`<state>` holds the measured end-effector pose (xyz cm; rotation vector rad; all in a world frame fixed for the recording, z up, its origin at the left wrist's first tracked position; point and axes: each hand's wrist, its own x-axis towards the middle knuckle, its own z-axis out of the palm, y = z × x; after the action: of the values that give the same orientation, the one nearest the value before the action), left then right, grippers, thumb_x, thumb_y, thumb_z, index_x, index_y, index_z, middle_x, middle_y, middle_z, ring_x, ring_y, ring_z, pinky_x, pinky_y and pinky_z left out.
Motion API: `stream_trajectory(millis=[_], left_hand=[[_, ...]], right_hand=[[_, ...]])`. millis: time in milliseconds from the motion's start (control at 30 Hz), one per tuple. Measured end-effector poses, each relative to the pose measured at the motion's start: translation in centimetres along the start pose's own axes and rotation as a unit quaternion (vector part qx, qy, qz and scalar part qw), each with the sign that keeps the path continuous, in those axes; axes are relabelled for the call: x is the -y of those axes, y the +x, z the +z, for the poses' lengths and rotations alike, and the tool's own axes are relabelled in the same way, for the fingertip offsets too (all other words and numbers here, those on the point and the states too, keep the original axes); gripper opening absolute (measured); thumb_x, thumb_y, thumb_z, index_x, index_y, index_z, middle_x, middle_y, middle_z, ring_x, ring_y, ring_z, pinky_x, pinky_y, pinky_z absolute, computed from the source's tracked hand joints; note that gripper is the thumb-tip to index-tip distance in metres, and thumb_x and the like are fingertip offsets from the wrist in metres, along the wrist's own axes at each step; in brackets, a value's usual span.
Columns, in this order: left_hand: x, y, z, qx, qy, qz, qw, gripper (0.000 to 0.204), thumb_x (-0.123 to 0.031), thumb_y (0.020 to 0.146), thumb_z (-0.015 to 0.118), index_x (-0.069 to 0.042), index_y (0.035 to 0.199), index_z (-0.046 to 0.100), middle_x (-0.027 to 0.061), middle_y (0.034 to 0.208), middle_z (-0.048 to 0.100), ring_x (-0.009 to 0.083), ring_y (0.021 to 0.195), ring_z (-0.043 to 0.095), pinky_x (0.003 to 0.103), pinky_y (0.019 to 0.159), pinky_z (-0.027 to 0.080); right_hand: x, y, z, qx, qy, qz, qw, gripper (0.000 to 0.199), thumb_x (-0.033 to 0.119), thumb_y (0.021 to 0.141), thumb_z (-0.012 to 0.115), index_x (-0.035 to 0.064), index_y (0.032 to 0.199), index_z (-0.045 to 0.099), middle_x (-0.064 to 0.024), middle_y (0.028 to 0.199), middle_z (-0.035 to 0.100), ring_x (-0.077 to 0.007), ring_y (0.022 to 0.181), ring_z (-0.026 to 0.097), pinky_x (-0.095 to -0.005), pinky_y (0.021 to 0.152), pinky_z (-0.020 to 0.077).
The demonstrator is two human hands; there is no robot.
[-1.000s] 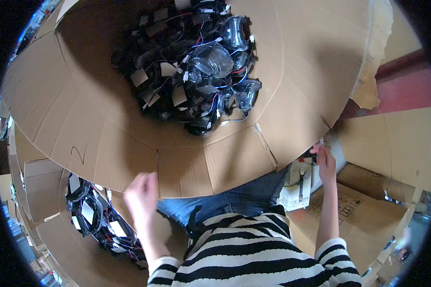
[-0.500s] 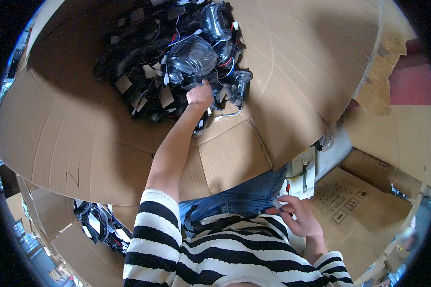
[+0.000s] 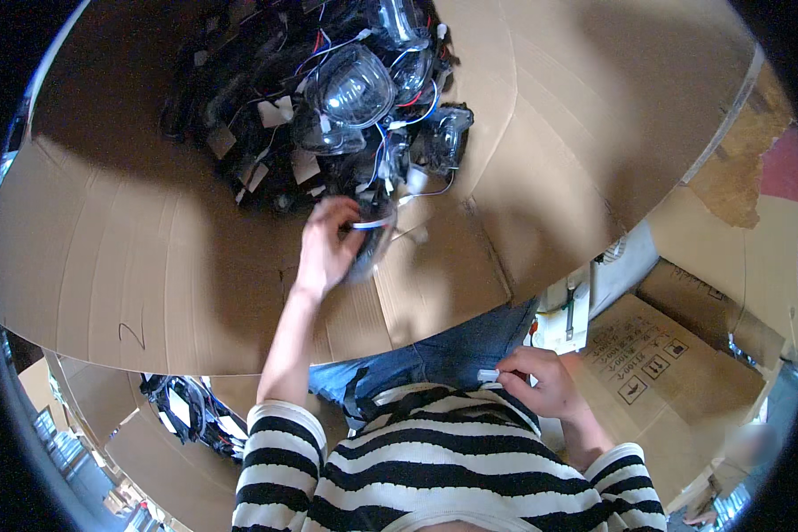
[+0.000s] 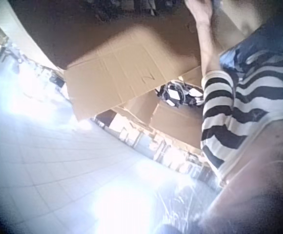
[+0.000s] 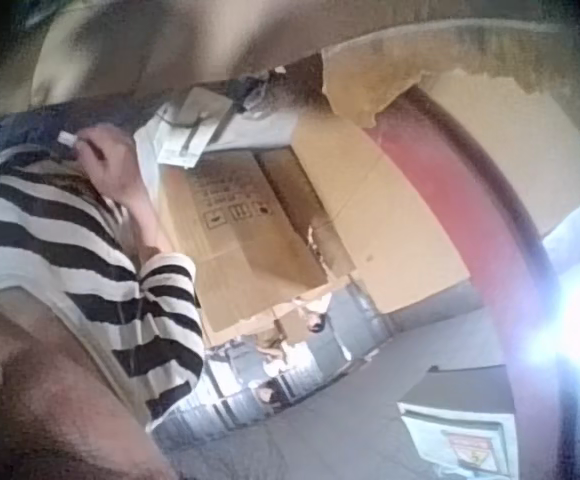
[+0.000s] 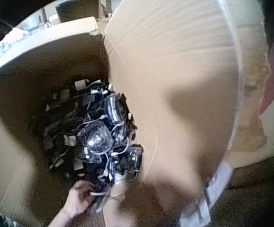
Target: The person connects wiring harnesses to automotive light housings by hand, joining the connectors.
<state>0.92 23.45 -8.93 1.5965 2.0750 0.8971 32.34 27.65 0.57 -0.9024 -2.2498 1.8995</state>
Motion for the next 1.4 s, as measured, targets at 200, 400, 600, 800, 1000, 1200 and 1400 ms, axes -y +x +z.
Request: stream_trajectory(millis=[200,400,600,800,1000,1200,1400], left_hand=[[-5.1,-6.3,1.0,0.083,-0.444,-0.224,0.863,0.015,0.005,0.079,0.038,0.001,0.092,0.045,0.0044,0.076,0.05,0.0085,0.063,0.047,0.021,0.059,0.041],[-7.5,-8.3,-0.8,0.188,-0.37,-0.203,0.887,0.024,0.003,0.079,0.043,-0.002,0.102,0.049,0.0029,0.082,0.054,0.0093,0.071,0.05,0.02,0.065,0.041],[-7.0,-8.9,-2.2,0.306,-0.442,-0.228,0.811,0.025,-0.006,0.084,0.047,-0.002,0.108,0.049,0.0015,0.078,0.052,0.0081,0.069,0.048,0.022,0.064,0.042],[-7.3,-9.4,-2.7,0.283,-0.384,-0.062,0.877,0.027,-0.012,0.088,0.042,-0.002,0.112,0.048,0.0056,0.072,0.05,0.0151,0.064,0.05,0.026,0.061,0.043],[-8.5,-9.9,-1.8,0.149,-0.242,0.024,0.959,0.037,-0.002,0.076,0.049,-0.002,0.113,0.046,0.0116,0.078,0.054,0.0256,0.07,0.055,0.033,0.064,0.046],[-8.8,-10.2,-0.8,0.09,-0.122,0.066,0.986,0.053,0.002,0.064,0.055,-0.003,0.116,0.044,0.0121,0.076,0.053,0.0268,0.066,0.054,0.036,0.065,0.046],[-7.6,-14.6,-1.6,0.062,-0.067,-0.139,0.986,0.029,0.001,0.074,0.051,0.001,0.102,0.051,0.0161,0.091,0.058,0.0305,0.08,0.058,0.036,0.071,0.047]], right_hand=[[1.0,0.8,1.5,0.025,-0.003,0.002,1.0,0.01,0.008,0.073,0.057,-0.0003,0.077,0.057,-0.0131,0.069,0.056,-0.0277,0.063,0.055,-0.0337,0.054,0.0423],[2.2,0.9,2.5,-0.006,0.018,-0.014,1.0,0.008,0.006,0.072,0.057,-0.0002,0.076,0.056,-0.0124,0.067,0.054,-0.0241,0.056,0.053,-0.0308,0.05,0.0403],[3.2,0.4,2.1,-0.059,0.013,-0.028,0.998,0.006,0.005,0.074,0.056,-0.0001,0.077,0.055,-0.0077,0.061,0.052,-0.018,0.049,0.047,-0.0279,0.046,0.037],[4.9,0.8,2.3,-0.028,-0.002,-0.054,0.998,0.005,0.004,0.074,0.056,0.0004,0.076,0.054,-0.0075,0.06,0.051,-0.0164,0.049,0.048,-0.0269,0.044,0.0363],[4.6,2.9,4.1,-0.011,0.017,-0.067,0.998,0.004,0.003,0.073,0.057,0.0,0.074,0.054,-0.0068,0.06,0.048,-0.0161,0.049,0.047,-0.0266,0.043,0.0352],[4.6,3.8,4.3,-0.035,0.049,-0.047,0.997,0.004,0.003,0.073,0.057,0.0006,0.074,0.055,-0.0062,0.06,0.048,-0.0153,0.048,0.045,-0.0258,0.043,0.034],[3.9,4.3,5.0,0.014,0.011,-0.057,0.998,0.006,0.006,0.073,0.057,0.0002,0.074,0.054,-0.0086,0.061,0.049,-0.019,0.051,0.047,-0.0283,0.046,0.036]])
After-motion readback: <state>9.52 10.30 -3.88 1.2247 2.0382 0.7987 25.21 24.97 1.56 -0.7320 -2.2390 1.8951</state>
